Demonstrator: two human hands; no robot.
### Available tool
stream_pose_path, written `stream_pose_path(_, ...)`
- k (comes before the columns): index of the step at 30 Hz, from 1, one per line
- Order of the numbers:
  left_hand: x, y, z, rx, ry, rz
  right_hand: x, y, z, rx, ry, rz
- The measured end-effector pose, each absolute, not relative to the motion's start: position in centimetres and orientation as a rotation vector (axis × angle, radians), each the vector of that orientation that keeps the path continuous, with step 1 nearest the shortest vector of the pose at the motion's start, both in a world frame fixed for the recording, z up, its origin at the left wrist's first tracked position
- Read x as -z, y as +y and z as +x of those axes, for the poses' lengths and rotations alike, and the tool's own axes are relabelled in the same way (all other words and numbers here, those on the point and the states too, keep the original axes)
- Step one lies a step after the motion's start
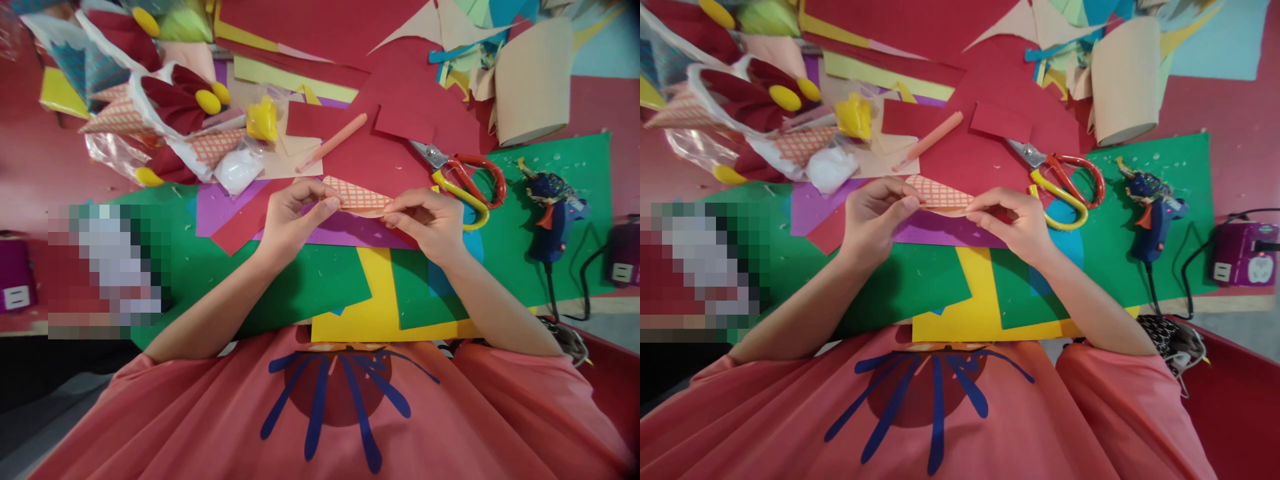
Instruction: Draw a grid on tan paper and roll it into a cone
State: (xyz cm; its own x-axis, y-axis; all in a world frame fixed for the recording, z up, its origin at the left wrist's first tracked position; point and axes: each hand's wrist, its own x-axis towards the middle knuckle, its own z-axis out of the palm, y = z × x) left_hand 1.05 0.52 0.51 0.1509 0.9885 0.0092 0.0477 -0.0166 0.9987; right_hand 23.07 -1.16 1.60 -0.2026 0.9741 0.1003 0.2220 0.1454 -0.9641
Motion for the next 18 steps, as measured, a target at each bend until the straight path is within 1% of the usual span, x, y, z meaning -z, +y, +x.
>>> stream_pose_path(4, -0.48, 0.63, 1.01, -1.048, 1.141, 1.297, -1.67, -1.01, 23.27, -1.054, -1.681, -1.169)
stream_pose_path(11, -0.74, 0.79, 1.27, -1.083, 1.104, 1.217, -1.85, -1.10, 23.31, -1.033, -1.684, -1.113)
stream_pose_path(14, -0.81, 0.84, 1.27, -1.063, 1.122, 1.201, -1.82, -1.23, 23.37, -1.105, -1.662, -1.103)
stream_pose_path(18, -0.60, 0.92, 1.21, -1.127, 1.111, 1.222, -1.59, -1.42, 23.50, -1.258, -1.623, -1.131)
